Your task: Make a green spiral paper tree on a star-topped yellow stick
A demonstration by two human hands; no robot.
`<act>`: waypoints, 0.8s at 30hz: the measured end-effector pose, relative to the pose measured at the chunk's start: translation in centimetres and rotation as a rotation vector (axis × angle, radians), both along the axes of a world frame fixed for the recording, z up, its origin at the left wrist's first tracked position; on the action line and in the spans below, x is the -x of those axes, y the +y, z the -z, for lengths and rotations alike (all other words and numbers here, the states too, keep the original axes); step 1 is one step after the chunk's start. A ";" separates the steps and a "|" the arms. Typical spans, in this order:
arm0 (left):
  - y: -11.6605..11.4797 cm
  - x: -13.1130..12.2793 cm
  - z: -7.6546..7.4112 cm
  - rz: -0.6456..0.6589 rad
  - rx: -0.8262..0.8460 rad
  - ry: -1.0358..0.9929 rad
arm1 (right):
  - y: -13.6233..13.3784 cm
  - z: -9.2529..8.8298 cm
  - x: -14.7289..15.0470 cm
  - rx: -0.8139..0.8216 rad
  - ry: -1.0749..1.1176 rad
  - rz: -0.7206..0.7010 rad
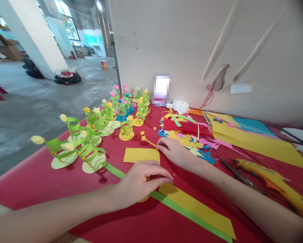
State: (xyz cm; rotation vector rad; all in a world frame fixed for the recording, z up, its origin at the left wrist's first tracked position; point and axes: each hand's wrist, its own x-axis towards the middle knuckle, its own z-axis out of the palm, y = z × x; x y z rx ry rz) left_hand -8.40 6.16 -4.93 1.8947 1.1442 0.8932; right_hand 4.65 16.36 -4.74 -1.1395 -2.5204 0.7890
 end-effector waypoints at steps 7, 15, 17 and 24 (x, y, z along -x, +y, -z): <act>-0.2 0.0 -0.2 0.000 0.014 0.008 | 1.2 -0.1 0.5 -0.056 -0.056 -0.160; -0.2 0.1 -0.1 0.005 0.026 0.019 | 1.2 1.2 0.3 -0.169 -0.037 -0.174; 0.0 0.0 -0.1 0.004 0.028 0.021 | 1.2 1.4 0.2 -0.184 -0.032 -0.179; -0.2 0.1 0.0 0.007 0.027 0.025 | 1.4 1.7 0.3 -0.207 -0.029 -0.184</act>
